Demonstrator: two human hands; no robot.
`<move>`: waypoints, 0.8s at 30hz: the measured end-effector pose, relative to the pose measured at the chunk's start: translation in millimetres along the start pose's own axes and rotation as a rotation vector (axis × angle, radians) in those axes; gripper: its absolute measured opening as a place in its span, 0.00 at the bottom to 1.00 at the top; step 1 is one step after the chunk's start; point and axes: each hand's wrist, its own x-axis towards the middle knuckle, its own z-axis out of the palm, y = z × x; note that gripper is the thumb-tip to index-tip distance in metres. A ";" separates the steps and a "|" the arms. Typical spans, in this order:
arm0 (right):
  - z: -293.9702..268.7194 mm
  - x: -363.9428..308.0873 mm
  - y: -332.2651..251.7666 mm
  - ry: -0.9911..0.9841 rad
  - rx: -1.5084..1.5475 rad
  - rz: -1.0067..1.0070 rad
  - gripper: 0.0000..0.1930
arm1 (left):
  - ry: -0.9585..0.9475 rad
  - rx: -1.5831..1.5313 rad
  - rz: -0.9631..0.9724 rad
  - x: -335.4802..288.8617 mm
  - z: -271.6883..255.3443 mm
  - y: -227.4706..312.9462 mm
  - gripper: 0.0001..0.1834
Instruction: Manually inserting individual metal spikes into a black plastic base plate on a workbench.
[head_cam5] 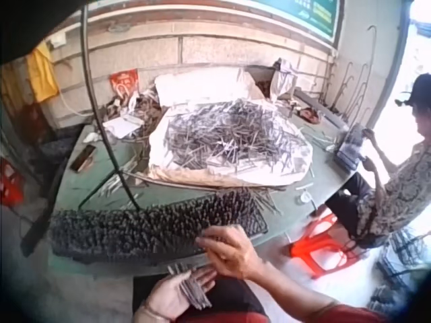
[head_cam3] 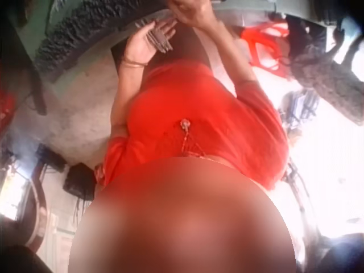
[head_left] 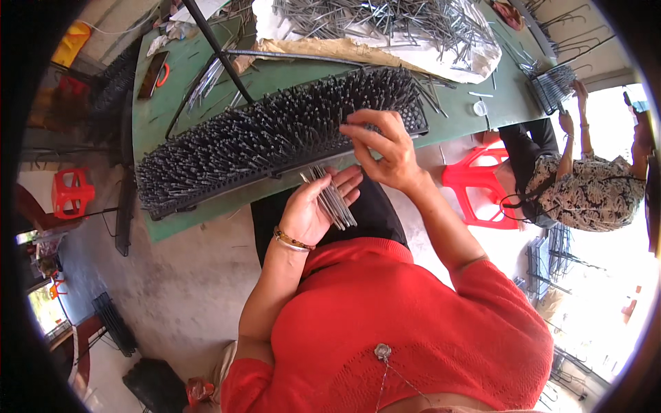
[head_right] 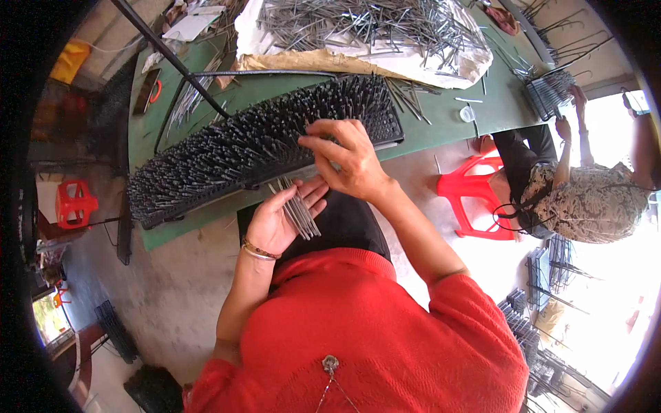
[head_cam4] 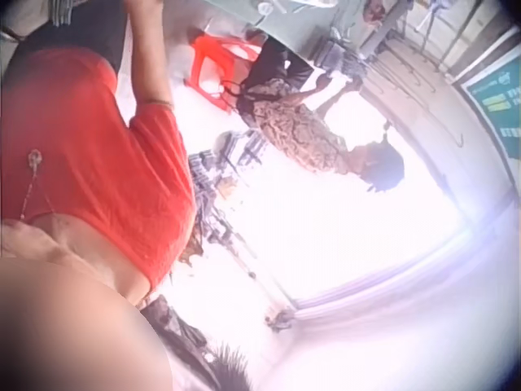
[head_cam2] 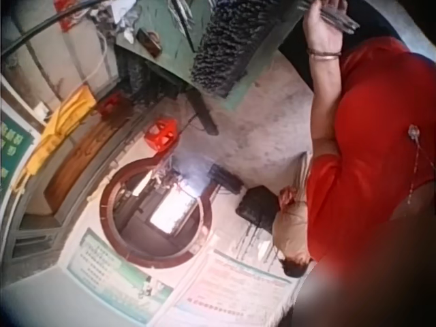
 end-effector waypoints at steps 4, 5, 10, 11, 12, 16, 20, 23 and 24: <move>-22.3 -15.2 -23.5 -0.235 0.244 -0.070 0.22 | 0.153 -0.003 -0.019 4.2 0.1 4.0 0.11; -24.5 -19.4 -29.7 -0.299 0.286 -0.096 0.23 | 0.073 -0.054 -0.046 4.3 4.2 5.0 0.11; -17.8 -38.1 -38.1 -0.411 0.226 -0.293 0.17 | -0.017 -0.088 -0.118 6.8 9.9 -2.0 0.10; -17.2 -39.7 -37.7 -0.406 0.222 -0.293 0.17 | -0.019 -0.082 -0.121 6.5 10.5 -1.4 0.10; -16.8 -40.5 -37.4 -0.352 0.267 -0.268 0.16 | -0.027 -0.088 -0.140 5.8 11.2 -0.7 0.11; -23.5 -32.8 -40.3 -0.216 0.345 -0.076 0.12 | -0.121 -0.125 -0.218 5.2 -1.1 -6.0 0.16; -39.1 -14.7 -29.0 -0.219 0.603 0.482 0.08 | 0.038 0.093 -0.158 -3.6 4.9 -7.2 0.26; -39.9 -8.3 -19.0 -0.268 0.861 0.803 0.09 | 0.152 0.388 0.000 -6.5 12.6 -6.9 0.23; -36.8 -9.0 -16.2 -0.349 0.888 0.830 0.09 | 0.076 0.648 0.003 -6.6 14.6 -6.2 0.21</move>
